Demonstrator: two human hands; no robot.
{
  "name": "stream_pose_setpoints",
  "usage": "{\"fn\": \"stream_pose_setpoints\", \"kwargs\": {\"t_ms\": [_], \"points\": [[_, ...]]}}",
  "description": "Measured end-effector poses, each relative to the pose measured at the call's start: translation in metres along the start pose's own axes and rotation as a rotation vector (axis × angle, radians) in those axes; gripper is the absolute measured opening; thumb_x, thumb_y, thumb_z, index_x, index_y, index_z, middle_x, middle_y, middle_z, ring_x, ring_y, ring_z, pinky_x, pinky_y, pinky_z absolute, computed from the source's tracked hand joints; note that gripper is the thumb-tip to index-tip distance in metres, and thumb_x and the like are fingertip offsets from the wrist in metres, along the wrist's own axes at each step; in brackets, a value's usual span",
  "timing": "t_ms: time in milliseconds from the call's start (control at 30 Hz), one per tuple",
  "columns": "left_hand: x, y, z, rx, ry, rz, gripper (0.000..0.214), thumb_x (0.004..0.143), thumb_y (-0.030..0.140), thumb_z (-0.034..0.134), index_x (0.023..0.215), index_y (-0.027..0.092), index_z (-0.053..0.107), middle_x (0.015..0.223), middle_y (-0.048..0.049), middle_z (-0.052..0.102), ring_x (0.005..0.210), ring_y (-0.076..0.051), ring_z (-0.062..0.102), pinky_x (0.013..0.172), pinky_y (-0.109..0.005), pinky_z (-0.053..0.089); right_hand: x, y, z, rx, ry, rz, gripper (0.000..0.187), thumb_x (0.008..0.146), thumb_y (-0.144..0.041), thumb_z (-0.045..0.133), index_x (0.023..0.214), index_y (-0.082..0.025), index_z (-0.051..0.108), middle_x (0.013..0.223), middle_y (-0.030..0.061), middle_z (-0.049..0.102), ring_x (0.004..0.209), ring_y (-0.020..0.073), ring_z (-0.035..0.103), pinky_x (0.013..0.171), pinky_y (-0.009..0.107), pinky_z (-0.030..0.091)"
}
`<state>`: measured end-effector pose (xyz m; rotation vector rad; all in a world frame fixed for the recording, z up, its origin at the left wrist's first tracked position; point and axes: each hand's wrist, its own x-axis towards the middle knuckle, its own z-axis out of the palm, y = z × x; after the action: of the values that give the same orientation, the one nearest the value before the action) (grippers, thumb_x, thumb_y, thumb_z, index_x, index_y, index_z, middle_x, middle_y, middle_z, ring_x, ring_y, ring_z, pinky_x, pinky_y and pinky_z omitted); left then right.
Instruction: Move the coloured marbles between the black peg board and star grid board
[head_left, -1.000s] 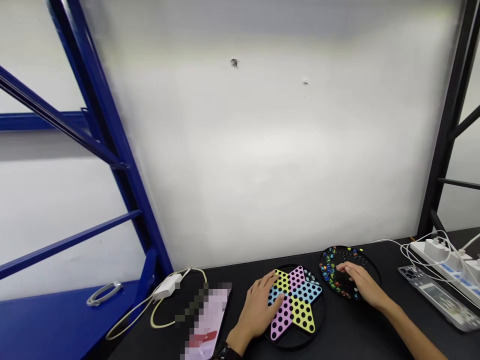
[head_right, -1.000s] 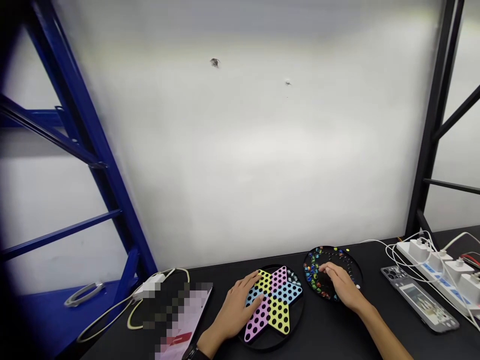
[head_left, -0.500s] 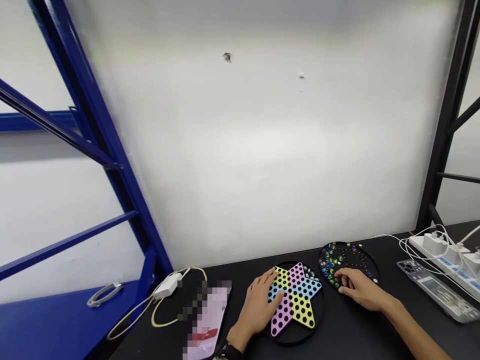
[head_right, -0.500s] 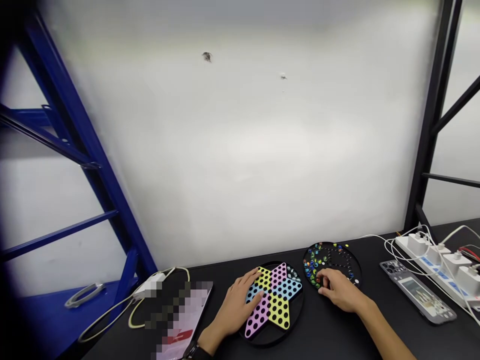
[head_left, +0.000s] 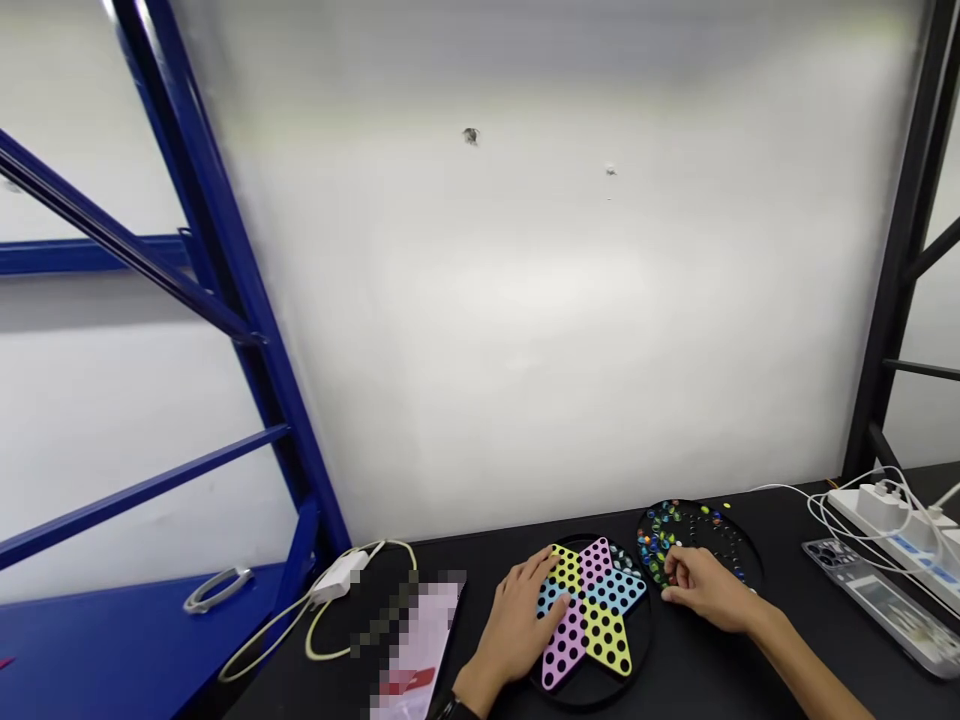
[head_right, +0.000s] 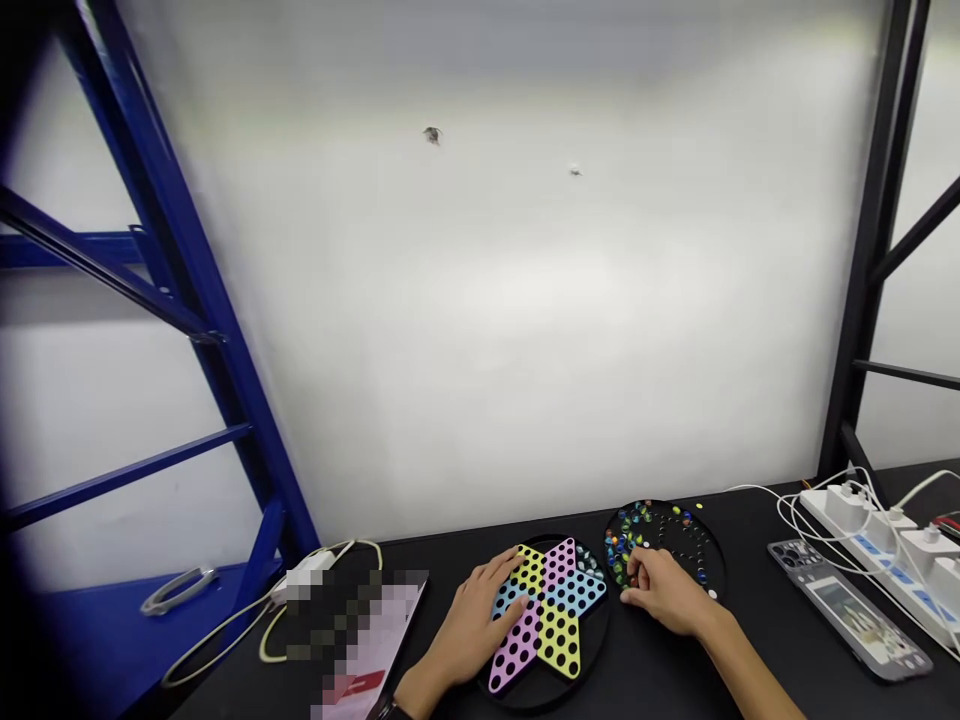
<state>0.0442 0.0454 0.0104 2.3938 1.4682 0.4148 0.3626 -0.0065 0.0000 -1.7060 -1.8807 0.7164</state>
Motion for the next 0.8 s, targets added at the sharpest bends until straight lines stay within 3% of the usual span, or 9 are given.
{"fn": "stream_pose_setpoints", "kwargs": {"t_ms": [133,267,467,600,800], "points": [[0.0,-0.002,0.002,-0.006,0.007,0.011,0.057,0.092,0.055,0.043,0.142,0.03,0.045,0.152,-0.0023,0.04,0.136,-0.027,0.039,0.112,-0.045,0.032,0.0,0.005,-0.003,-0.044,-0.016,0.002,0.013,0.081,-0.031,0.057,0.088,-0.022,0.062,0.071,0.0006,0.061,0.077,0.0199,0.057,0.069,0.027,0.043],[0.0,-0.001,0.001,-0.008,0.01,0.013,0.057,0.091,0.056,0.043,0.142,0.03,0.046,0.152,-0.0025,0.04,0.136,-0.028,0.039,0.111,-0.046,0.032,0.0,0.006,0.0,-0.162,0.05,0.032,0.016,0.079,-0.025,0.056,0.093,-0.022,0.063,0.083,0.0045,0.062,0.084,0.0212,0.059,0.071,0.027,0.042],[-0.002,0.0,-0.001,0.004,-0.004,-0.005,0.057,0.091,0.054,0.045,0.142,0.029,0.045,0.153,-0.003,0.039,0.137,-0.028,0.038,0.113,-0.046,0.03,0.0,0.0,0.004,-0.327,0.138,0.091,0.011,0.081,-0.019,0.05,0.075,-0.02,0.058,0.082,0.0066,0.061,0.069,0.018,0.058,0.061,0.026,0.035],[-0.001,0.0,0.0,0.002,0.004,0.004,0.056,0.091,0.054,0.044,0.142,0.03,0.045,0.152,-0.002,0.04,0.136,-0.028,0.039,0.112,-0.045,0.031,0.001,0.007,0.006,-0.287,0.177,0.017,0.013,0.086,-0.024,0.05,0.08,-0.021,0.061,0.089,0.0075,0.064,0.081,0.0211,0.062,0.068,0.027,0.04],[-0.001,-0.001,0.0,0.003,0.003,0.004,0.056,0.091,0.055,0.044,0.141,0.03,0.047,0.152,-0.0011,0.04,0.136,-0.027,0.039,0.113,-0.045,0.031,0.004,0.021,0.005,-0.221,0.268,0.028,0.02,0.089,-0.03,0.048,0.086,-0.022,0.066,0.098,0.0094,0.066,0.097,0.0251,0.063,0.082,0.031,0.045]]}}
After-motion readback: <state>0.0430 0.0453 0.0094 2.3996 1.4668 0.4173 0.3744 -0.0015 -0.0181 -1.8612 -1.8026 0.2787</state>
